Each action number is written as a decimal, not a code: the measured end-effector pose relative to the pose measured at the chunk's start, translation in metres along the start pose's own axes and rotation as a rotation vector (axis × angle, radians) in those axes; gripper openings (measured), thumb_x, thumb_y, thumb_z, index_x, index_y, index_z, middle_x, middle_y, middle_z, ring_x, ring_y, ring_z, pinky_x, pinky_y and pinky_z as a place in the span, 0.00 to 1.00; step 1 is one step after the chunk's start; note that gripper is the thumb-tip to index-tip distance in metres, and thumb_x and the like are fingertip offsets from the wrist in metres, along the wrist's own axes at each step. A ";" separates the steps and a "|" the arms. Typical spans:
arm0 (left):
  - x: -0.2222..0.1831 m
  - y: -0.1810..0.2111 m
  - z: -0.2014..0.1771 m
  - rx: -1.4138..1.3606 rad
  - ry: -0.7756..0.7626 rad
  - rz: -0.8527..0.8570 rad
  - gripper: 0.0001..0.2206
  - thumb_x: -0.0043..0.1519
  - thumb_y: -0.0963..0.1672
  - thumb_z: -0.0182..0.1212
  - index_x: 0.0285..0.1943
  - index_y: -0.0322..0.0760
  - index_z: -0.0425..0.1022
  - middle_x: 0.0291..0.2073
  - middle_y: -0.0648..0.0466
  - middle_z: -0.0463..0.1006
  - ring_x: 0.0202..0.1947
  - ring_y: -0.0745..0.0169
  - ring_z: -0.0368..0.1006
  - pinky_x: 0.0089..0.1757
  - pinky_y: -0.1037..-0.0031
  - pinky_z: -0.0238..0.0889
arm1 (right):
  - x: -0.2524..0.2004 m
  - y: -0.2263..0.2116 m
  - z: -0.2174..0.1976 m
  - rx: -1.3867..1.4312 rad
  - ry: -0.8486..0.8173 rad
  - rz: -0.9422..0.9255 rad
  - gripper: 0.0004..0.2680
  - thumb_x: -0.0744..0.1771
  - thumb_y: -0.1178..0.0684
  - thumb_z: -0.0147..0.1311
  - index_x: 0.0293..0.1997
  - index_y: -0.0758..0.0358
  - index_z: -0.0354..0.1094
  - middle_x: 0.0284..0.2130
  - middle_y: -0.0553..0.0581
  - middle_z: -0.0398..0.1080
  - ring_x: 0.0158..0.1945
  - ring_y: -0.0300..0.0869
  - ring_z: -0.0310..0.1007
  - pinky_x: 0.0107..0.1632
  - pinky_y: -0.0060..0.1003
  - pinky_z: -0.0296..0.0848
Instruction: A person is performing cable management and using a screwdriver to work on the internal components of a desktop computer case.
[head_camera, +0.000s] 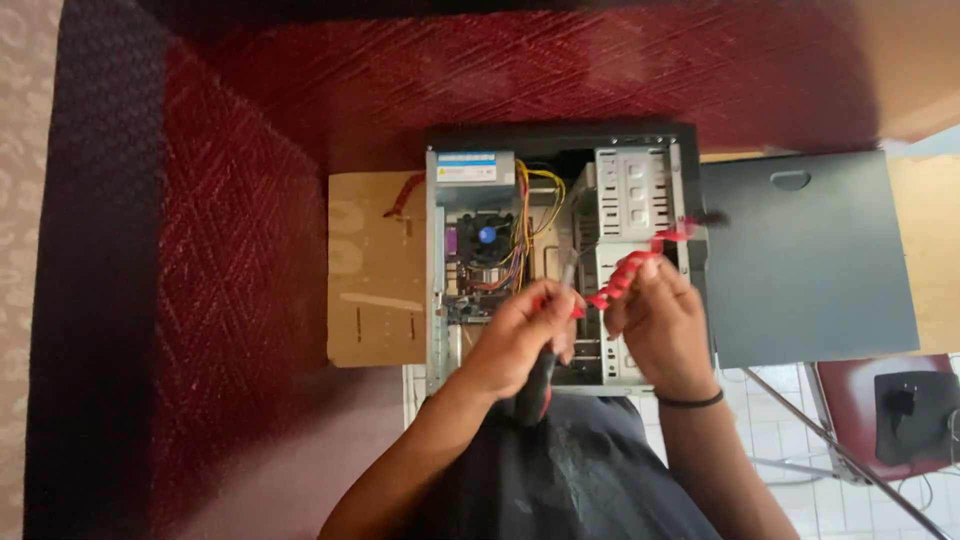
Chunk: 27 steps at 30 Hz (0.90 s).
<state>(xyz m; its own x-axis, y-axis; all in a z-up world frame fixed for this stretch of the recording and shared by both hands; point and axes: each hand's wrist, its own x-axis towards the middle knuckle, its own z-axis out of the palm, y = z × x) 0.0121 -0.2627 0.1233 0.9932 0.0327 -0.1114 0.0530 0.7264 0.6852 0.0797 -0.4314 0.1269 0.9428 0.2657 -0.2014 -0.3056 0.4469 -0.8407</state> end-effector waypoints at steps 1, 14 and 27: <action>-0.007 -0.005 -0.004 -0.037 -0.049 -0.039 0.13 0.72 0.46 0.55 0.51 0.28 0.71 0.18 0.48 0.67 0.19 0.62 0.69 0.26 0.71 0.71 | 0.002 -0.004 0.001 -0.019 0.013 -0.051 0.09 0.74 0.52 0.44 0.45 0.69 0.66 0.30 0.66 0.71 0.21 0.45 0.72 0.25 0.36 0.74; -0.041 0.004 -0.052 -0.056 -0.116 -0.287 0.20 0.66 0.45 0.63 0.60 0.23 0.70 0.37 0.35 0.80 0.34 0.48 0.80 0.35 0.62 0.77 | -0.006 0.000 0.012 -0.092 0.073 -0.102 0.07 0.72 0.60 0.43 0.54 0.72 0.63 0.29 0.67 0.66 0.24 0.47 0.70 0.29 0.43 0.77; -0.003 0.036 -0.050 0.877 -0.102 -0.349 0.21 0.71 0.50 0.45 0.72 0.48 0.68 0.15 0.55 0.71 0.15 0.67 0.70 0.27 0.74 0.64 | -0.002 -0.085 0.039 0.014 -0.013 -0.333 0.06 0.74 0.55 0.46 0.54 0.64 0.65 0.38 0.58 0.71 0.27 0.38 0.67 0.34 0.26 0.72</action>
<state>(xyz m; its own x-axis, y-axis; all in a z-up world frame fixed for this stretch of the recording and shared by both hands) 0.0059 -0.2023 0.1117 0.9086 -0.1793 -0.3773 0.3663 -0.0924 0.9259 0.0989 -0.4364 0.2178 0.9894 0.1143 0.0896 0.0169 0.5223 -0.8526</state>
